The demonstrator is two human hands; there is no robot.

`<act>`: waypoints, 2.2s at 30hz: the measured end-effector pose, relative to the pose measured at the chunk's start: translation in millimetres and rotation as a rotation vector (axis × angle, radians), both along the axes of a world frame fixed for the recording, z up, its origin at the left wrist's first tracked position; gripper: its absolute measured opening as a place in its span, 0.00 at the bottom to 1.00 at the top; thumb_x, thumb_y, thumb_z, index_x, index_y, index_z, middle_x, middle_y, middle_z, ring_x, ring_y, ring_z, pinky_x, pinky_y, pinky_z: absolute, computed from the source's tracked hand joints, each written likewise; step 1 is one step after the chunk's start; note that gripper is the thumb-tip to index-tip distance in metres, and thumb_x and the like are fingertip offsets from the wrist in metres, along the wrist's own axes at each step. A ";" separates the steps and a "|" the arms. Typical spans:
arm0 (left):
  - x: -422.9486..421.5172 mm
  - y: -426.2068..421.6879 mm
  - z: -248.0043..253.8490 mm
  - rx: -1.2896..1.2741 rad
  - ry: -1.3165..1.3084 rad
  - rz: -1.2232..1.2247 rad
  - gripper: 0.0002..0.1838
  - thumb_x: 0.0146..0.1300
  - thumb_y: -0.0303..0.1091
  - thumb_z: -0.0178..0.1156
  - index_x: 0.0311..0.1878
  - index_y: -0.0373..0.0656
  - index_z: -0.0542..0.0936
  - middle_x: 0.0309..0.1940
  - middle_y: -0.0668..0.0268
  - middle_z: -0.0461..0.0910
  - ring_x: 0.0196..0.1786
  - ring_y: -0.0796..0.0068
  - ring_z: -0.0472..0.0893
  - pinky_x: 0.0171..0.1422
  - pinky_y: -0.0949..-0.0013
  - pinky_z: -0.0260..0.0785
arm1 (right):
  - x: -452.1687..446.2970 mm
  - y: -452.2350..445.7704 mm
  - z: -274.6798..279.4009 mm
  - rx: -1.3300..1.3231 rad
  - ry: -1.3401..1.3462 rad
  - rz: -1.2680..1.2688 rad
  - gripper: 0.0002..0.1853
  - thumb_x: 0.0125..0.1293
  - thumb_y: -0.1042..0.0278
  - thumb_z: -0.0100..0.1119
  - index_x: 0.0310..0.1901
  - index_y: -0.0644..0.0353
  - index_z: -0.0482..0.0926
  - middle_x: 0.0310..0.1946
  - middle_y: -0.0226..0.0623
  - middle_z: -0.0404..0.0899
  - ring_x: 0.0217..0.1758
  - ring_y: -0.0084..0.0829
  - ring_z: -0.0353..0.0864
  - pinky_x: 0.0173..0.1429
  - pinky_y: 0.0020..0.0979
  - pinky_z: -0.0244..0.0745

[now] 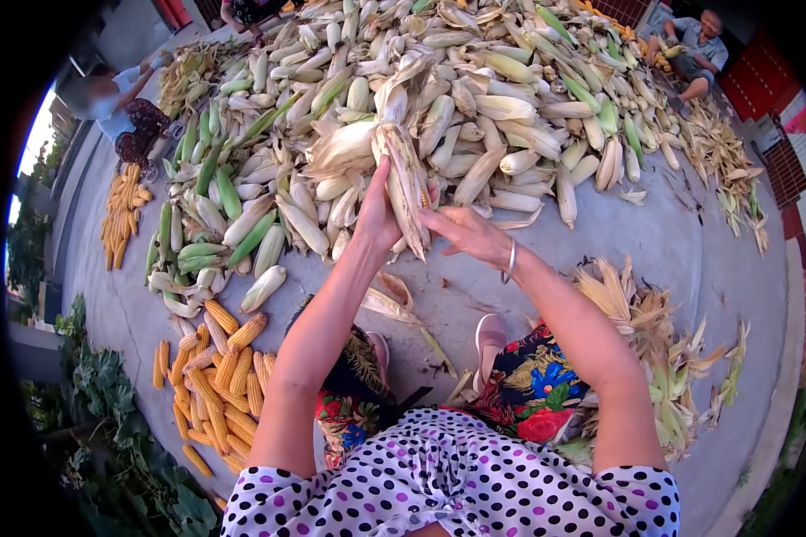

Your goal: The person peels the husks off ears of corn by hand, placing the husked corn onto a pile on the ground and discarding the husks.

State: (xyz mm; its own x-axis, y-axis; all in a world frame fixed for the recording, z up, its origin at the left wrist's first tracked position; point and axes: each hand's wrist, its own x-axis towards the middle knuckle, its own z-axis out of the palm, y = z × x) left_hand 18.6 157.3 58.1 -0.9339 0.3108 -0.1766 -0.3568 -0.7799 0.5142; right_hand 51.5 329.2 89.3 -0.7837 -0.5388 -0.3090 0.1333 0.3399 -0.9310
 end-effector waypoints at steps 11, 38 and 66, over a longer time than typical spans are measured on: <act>5.2 6.7 -3.2 -0.233 0.080 0.262 0.26 0.61 0.54 0.58 0.51 0.45 0.65 0.35 0.58 0.75 0.33 0.63 0.80 0.37 0.61 0.78 | 20.9 -17.6 -6.5 0.309 0.172 0.032 0.27 0.64 0.48 0.55 0.22 0.69 0.76 0.16 0.41 0.78 0.13 0.27 0.78 0.22 0.27 0.75; 30.9 4.9 4.5 -0.422 0.025 -0.105 0.34 0.59 0.52 0.61 0.60 0.39 0.65 0.37 0.65 0.75 0.28 0.77 0.77 0.27 0.75 0.74 | -14.3 18.7 19.6 -0.852 -0.266 -0.189 0.16 0.72 0.64 0.41 0.28 0.63 0.70 0.50 0.59 0.74 0.55 0.46 0.77 0.55 0.40 0.77; 57.5 12.6 -5.1 -0.753 0.178 -0.427 0.21 0.52 0.37 0.65 0.44 0.35 0.70 0.27 0.62 0.76 0.24 0.72 0.79 0.27 0.70 0.75 | -38.7 1.3 -27.0 -0.782 -0.462 -0.397 0.14 0.58 0.69 0.62 0.43 0.64 0.75 0.35 0.41 0.80 0.40 0.33 0.82 0.48 0.36 0.79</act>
State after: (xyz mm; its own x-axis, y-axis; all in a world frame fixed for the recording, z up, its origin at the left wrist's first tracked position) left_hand 76.1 169.9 53.0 -0.7980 0.4992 -0.3376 -0.4056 -0.0306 0.9135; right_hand 12.9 330.5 62.4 -0.8436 -0.4461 -0.2989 0.5110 -0.4961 -0.7020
